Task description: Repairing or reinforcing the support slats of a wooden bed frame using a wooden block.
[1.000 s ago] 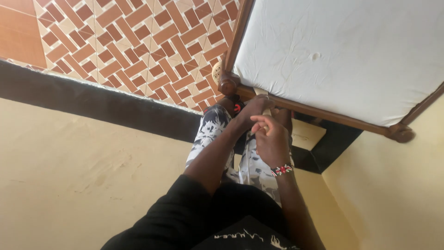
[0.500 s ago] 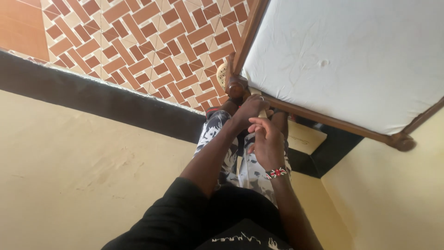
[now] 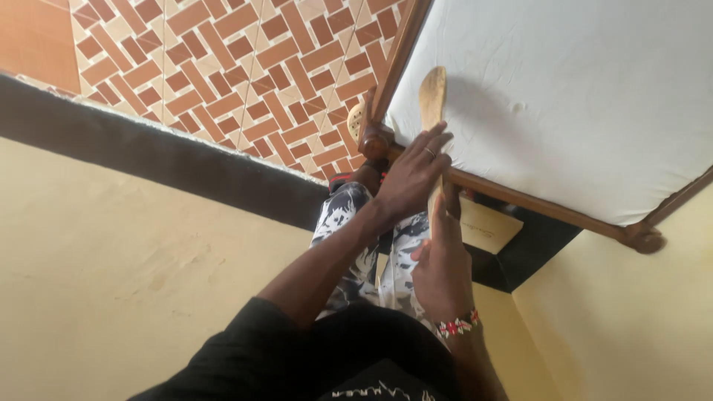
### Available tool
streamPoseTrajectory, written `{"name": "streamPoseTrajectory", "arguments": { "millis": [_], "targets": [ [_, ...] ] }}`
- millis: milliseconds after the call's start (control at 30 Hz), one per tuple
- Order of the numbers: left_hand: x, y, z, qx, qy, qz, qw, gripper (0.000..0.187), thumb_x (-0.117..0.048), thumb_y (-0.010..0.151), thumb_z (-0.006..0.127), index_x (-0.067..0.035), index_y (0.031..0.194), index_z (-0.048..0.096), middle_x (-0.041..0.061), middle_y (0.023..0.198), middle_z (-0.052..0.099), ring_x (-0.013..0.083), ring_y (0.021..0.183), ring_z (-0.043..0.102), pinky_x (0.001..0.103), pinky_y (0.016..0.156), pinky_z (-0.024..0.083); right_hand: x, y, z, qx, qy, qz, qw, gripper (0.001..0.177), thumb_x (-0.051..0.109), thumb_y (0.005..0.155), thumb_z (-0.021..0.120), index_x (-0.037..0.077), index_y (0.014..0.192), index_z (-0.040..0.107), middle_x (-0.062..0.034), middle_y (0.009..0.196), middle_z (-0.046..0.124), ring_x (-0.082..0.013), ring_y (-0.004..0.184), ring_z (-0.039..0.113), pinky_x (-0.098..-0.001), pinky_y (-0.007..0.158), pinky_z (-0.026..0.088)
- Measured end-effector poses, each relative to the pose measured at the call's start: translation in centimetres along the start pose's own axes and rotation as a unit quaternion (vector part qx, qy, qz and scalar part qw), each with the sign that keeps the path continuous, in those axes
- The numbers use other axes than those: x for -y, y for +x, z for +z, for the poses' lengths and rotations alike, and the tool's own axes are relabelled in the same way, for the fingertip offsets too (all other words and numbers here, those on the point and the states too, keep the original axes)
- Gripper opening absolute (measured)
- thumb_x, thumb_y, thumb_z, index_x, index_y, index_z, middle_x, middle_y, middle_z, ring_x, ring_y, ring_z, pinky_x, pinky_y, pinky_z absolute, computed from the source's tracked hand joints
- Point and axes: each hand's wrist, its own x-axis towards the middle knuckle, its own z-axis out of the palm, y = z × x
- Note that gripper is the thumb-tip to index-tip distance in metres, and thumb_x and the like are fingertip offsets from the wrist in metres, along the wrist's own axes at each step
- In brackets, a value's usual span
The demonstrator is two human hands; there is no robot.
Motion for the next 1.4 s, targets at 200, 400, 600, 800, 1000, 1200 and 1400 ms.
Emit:
{"name": "streamPoseTrajectory", "arguments": {
  "millis": [200, 400, 600, 800, 1000, 1200, 1400],
  "targets": [
    [0.7, -0.9, -0.7, 0.006, -0.029, -0.015, 0.999, 0.016, -0.014, 0.094, 0.070, -0.002, 0.100, 0.061, 0.020, 0.139, 0.054, 0.0370, 0.148, 0.040, 0.048, 0.118, 0.041, -1.9, 0.2, 1.3, -0.013, -0.051, -0.105, 0.993, 0.084, -0.008, 0.083, 0.055, 0.003, 0.159, 0.021, -0.0245, 0.122, 0.056, -0.0405, 0.098, 0.065, -0.0502, 0.079, 0.052],
    [0.2, -2.1, -0.8, -0.005, 0.016, -0.017, 1.000, 0.015, -0.011, 0.087, 0.069, -0.003, 0.099, 0.064, 0.016, 0.129, 0.059, 0.0363, 0.144, 0.044, 0.050, 0.118, 0.041, -3.1, 0.1, 1.7, 0.009, -0.073, -0.132, 0.988, 0.083, -0.009, 0.081, 0.056, -0.003, 0.157, 0.023, -0.0266, 0.118, 0.055, -0.0444, 0.101, 0.061, -0.0526, 0.083, 0.051],
    [1.5, -3.5, -0.5, 0.012, 0.040, -0.034, 0.999, 0.014, -0.009, 0.084, 0.070, -0.003, 0.095, 0.064, 0.014, 0.126, 0.060, 0.0356, 0.145, 0.048, 0.049, 0.119, 0.043, -3.6, 0.4, 2.1, 0.008, -0.021, -0.172, 0.985, 0.089, -0.014, 0.072, 0.056, -0.005, 0.156, 0.026, -0.0274, 0.117, 0.056, -0.0442, 0.102, 0.060, -0.0508, 0.084, 0.052],
    [3.3, -1.9, -0.8, 0.023, 0.011, -0.037, 0.999, 0.016, -0.011, 0.081, 0.070, -0.003, 0.094, 0.063, 0.022, 0.132, 0.058, 0.0382, 0.140, 0.047, 0.050, 0.113, 0.044, -4.7, 3.8, 4.6, -0.025, -0.034, -0.127, 0.991, 0.076, -0.008, 0.087, 0.061, 0.001, 0.157, 0.033, -0.0275, 0.123, 0.057, -0.0459, 0.103, 0.064, -0.0524, 0.082, 0.052],
    [5.5, 0.2, -2.0, 0.075, 0.003, -0.082, 0.994, 0.009, -0.011, 0.094, 0.066, -0.004, 0.100, 0.064, 0.014, 0.133, 0.059, 0.0349, 0.145, 0.048, 0.049, 0.113, 0.045, 1.1, 6.3, 2.8, 0.054, -0.057, -0.098, 0.992, 0.097, -0.001, 0.072, 0.075, -0.012, 0.151, 0.019, -0.0366, 0.122, 0.052, -0.0493, 0.104, 0.063, -0.0484, 0.083, 0.056],
    [5.8, 1.3, -2.6, 0.108, -0.007, -0.153, 0.982, 0.006, -0.009, 0.097, 0.061, -0.003, 0.095, 0.060, 0.021, 0.154, 0.047, 0.0408, 0.147, 0.039, 0.049, 0.110, 0.047, -0.5, 7.6, 5.6, -0.031, -0.068, -0.193, 0.978, 0.090, -0.001, 0.072, 0.074, -0.022, 0.143, 0.024, -0.0439, 0.116, 0.054, -0.0518, 0.101, 0.065, -0.0441, 0.079, 0.060],
    [6.9, 3.6, -2.0, 0.149, 0.028, -0.173, 0.973, 0.015, -0.015, 0.095, 0.067, -0.003, 0.091, 0.059, 0.016, 0.154, 0.051, 0.0387, 0.143, 0.049, 0.048, 0.107, 0.052, 1.6, 8.5, 0.0, 0.024, -0.040, -0.136, 0.990, 0.084, 0.000, 0.074, 0.073, -0.018, 0.144, 0.031, -0.0368, 0.110, 0.061, -0.0454, 0.087, 0.070, -0.0469, 0.074, 0.060]
  ]
}}
